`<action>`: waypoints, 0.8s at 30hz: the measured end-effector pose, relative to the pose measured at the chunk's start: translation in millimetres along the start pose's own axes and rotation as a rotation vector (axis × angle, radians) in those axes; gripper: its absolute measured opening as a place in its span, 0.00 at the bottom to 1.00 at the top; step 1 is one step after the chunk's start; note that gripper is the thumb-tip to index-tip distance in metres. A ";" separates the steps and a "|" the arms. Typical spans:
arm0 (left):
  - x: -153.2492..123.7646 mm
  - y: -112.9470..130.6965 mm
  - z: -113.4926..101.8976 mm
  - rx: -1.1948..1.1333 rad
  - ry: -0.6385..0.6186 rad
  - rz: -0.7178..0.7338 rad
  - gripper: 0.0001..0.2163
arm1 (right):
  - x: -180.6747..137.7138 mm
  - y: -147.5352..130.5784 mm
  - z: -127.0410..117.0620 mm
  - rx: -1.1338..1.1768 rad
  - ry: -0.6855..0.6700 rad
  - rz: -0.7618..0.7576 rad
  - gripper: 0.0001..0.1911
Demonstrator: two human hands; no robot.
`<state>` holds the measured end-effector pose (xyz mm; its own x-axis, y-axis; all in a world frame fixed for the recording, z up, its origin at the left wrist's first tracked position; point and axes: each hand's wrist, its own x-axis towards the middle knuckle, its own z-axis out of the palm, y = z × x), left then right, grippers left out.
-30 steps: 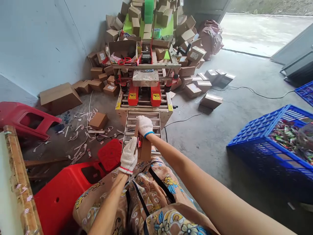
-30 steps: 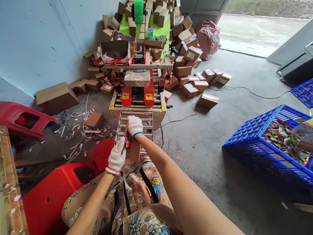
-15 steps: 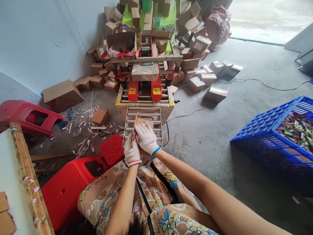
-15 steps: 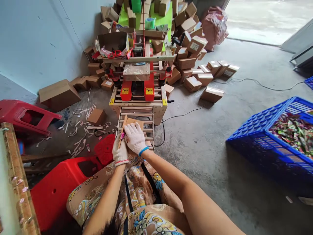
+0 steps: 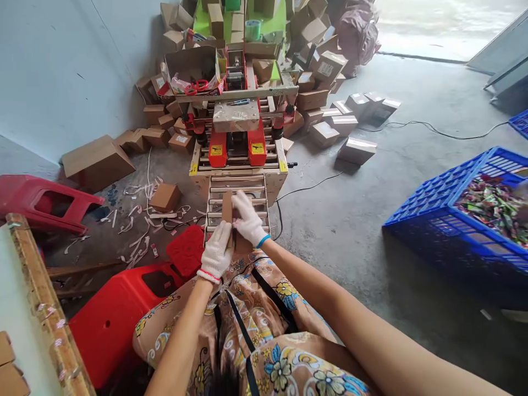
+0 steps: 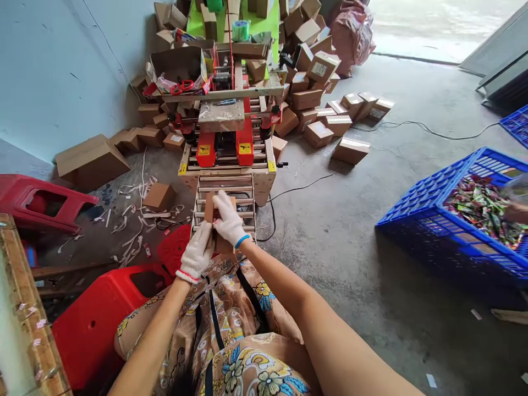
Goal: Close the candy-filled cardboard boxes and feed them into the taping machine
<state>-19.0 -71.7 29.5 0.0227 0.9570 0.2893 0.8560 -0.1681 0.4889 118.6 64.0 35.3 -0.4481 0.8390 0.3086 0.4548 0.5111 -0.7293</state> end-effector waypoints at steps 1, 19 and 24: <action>0.2 4.1 -3.8 0.023 -0.051 -0.013 0.34 | -2.4 3.5 -0.4 0.084 0.083 0.065 0.47; 1.8 17.0 -16.3 -0.649 0.000 -0.298 0.26 | -46.8 -9.5 -28.6 -0.150 -0.151 0.013 0.21; 1.7 14.5 -15.2 -0.672 0.086 -0.414 0.29 | -16.1 -32.7 -37.8 -0.403 -0.304 0.096 0.17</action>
<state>-14.5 -76.1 49.6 -0.2926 0.9559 0.0246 0.2902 0.0643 0.9548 140.0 40.8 77.3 -0.5663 0.8240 0.0162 0.7384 0.5160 -0.4342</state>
